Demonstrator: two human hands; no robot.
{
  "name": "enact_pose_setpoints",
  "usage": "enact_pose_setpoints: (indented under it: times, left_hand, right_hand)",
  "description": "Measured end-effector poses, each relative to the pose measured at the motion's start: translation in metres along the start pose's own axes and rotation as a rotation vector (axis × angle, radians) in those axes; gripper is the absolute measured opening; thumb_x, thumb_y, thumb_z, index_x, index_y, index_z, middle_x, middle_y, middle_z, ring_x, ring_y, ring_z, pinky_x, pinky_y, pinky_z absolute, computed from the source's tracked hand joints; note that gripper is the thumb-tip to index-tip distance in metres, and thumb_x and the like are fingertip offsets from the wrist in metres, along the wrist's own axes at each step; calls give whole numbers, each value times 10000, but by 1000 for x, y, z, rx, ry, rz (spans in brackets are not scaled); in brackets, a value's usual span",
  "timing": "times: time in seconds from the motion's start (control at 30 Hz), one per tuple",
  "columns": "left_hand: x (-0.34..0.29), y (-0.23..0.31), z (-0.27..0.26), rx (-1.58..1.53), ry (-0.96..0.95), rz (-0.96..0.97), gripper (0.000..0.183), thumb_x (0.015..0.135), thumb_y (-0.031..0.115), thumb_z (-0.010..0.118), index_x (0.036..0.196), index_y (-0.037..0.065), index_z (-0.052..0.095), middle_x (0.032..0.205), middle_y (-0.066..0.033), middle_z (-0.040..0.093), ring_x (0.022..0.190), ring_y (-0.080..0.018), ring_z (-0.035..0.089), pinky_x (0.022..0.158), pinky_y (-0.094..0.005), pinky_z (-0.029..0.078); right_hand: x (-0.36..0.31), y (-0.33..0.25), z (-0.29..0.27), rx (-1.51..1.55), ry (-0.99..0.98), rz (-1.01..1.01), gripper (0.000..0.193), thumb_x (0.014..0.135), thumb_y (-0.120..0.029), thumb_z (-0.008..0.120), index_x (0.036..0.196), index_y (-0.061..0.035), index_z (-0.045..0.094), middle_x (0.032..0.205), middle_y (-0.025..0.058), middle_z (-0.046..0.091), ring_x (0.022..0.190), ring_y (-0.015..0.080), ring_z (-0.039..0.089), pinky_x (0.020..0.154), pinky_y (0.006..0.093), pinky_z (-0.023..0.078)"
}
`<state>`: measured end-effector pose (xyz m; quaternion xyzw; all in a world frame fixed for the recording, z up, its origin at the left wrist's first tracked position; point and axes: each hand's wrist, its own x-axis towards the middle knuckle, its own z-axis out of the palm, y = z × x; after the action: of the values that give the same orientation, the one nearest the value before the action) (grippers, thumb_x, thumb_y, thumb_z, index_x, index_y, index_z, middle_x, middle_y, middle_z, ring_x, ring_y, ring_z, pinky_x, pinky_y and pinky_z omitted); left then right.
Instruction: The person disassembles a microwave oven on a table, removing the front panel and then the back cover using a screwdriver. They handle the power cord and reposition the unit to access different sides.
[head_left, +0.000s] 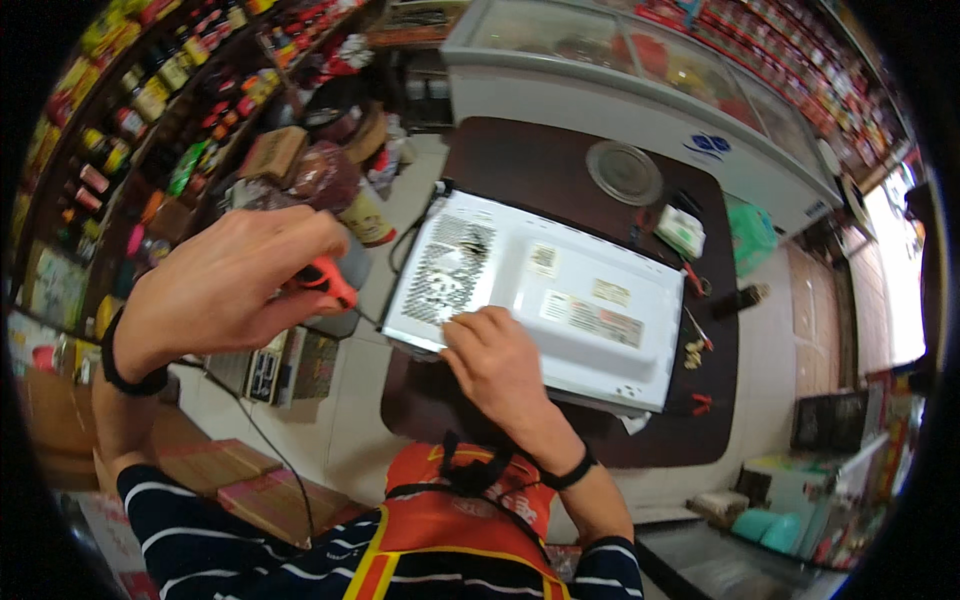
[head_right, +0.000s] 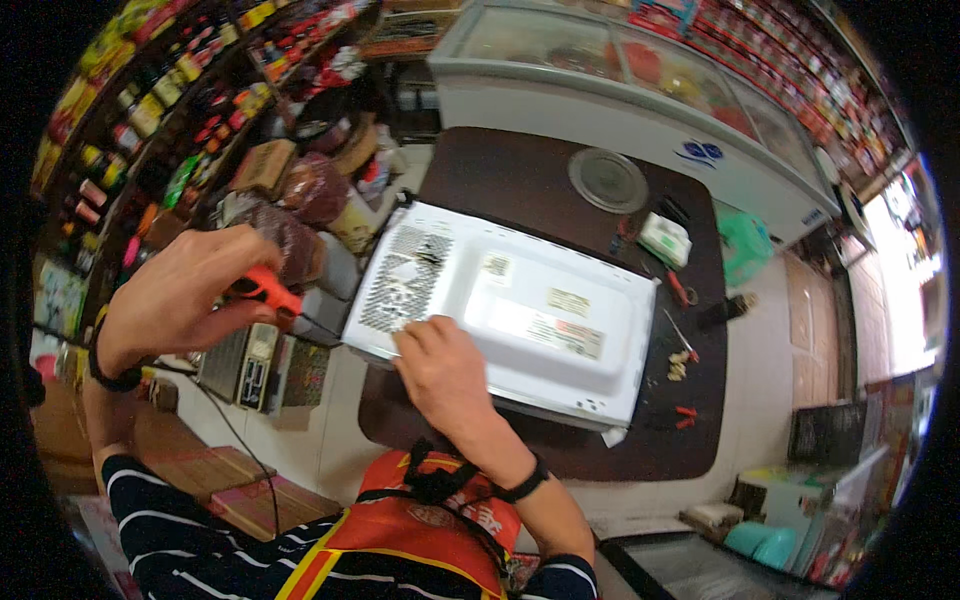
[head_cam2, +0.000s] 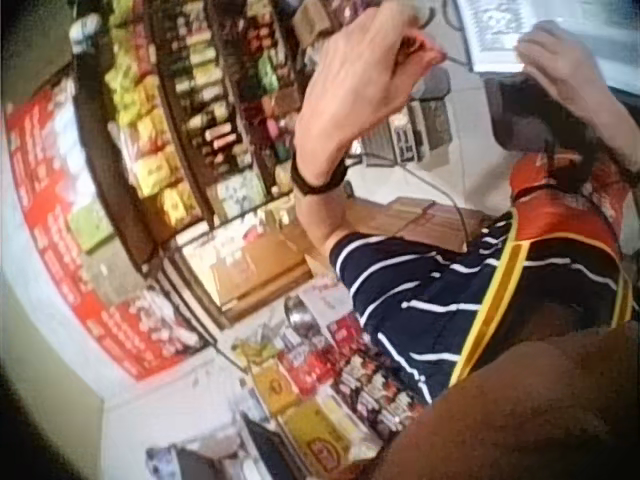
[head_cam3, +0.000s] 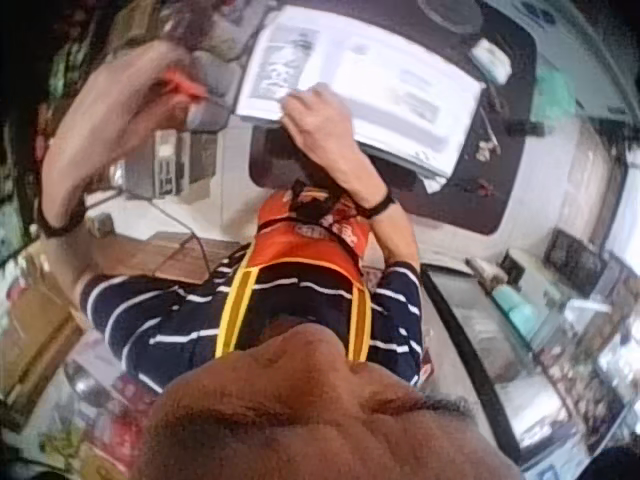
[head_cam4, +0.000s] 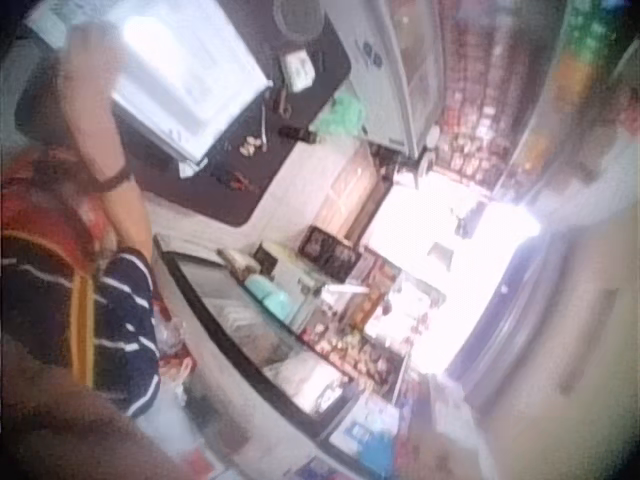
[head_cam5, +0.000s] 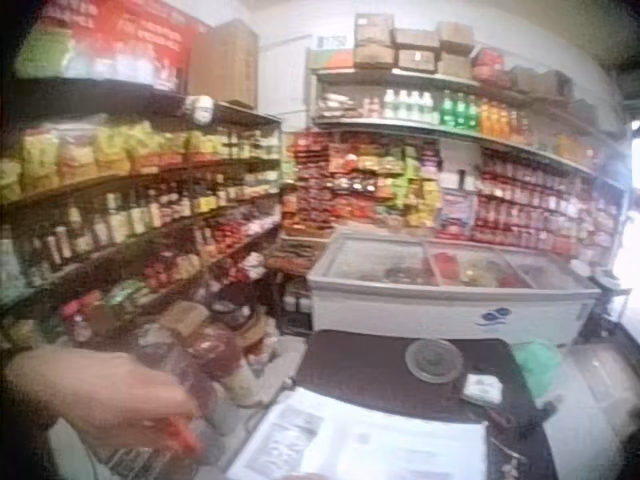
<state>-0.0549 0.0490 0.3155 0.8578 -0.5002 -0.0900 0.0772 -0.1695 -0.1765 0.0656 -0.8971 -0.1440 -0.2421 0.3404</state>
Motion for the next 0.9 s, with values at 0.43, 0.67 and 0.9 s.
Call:
enact_pose_setpoints:
  times: [0.43, 0.67, 0.9]
  left_hand:
    - [-14, -8, 1, -5, -27, 36, 306, 937, 160, 785, 1003, 24, 518, 910, -172, 639, 821, -445, 665, 664, -508, 519]
    - [-9, -9, 7, 11, -25, 227, 290, 952, 164, 767, 986, 19, 518, 894, -183, 647, 806, -451, 669, 655, -515, 522]
    - [-13, -5, 0, 47, -6, 39, 282, 951, 148, 772, 1001, 22, 525, 892, -197, 622, 793, -455, 674, 645, -517, 524]
  right_hand:
    - [-7, -6, -7, -94, -100, -9, 350, 790, -116, 875, 1104, -62, 729, 1188, 102, 708, 1113, 336, 659, 915, 446, 572]
    - [-8, -6, -6, -110, -110, -11, 358, 792, -114, 875, 1119, -70, 737, 1216, 104, 698, 1138, 340, 654, 912, 456, 564]
    - [-10, -9, -7, -113, -96, -20, 380, 773, -101, 894, 1117, -69, 735, 1203, 108, 713, 1111, 359, 667, 917, 459, 574]
